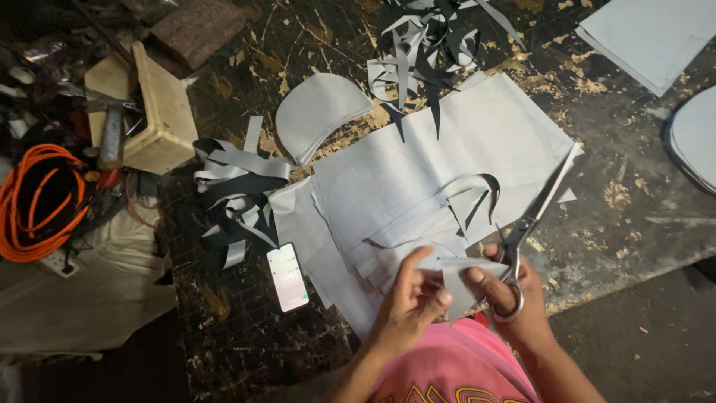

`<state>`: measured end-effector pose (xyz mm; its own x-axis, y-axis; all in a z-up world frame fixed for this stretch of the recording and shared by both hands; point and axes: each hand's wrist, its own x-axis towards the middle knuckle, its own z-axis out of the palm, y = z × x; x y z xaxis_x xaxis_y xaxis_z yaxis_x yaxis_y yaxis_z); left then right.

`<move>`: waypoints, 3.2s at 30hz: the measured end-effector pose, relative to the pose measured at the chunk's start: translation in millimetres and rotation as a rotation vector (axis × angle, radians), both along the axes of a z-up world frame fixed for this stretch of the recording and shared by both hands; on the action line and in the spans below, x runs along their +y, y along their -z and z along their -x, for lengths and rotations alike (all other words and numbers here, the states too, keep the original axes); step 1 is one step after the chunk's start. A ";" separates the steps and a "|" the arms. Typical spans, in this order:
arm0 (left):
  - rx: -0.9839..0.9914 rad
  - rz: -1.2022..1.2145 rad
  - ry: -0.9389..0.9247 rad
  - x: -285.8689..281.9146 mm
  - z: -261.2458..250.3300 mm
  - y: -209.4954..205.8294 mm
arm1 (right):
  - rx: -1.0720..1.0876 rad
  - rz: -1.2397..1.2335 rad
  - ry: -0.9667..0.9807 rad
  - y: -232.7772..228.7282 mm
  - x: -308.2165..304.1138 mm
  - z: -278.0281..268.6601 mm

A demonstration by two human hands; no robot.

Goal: The person uses shears to cut curved shapes from stacked layers of light gray fabric. They rotate the stack and trim along a marked outline, then place the cut pieces aside on the table.

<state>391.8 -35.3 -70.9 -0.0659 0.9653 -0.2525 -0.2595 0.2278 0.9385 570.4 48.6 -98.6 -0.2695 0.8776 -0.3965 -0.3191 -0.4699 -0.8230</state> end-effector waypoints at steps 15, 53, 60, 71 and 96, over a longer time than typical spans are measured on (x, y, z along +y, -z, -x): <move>0.415 -0.349 -0.066 65.6 56.6 -108.0 | -0.145 -0.274 -0.512 -1.3 -16.8 -26.2; 0.497 -0.425 0.052 73.8 44.3 -124.7 | -0.090 -0.173 -0.472 -21.1 -30.6 -3.9; 0.451 -0.416 0.056 72.4 44.7 -120.4 | -0.136 -0.233 -0.511 -24.1 -27.5 -5.1; 0.550 -0.425 0.047 71.6 46.6 -113.5 | -0.209 -0.240 -0.491 -13.2 -32.2 -4.3; 0.377 -0.197 0.039 70.1 52.3 -70.5 | -0.321 -0.065 -0.466 15.2 -31.1 -3.2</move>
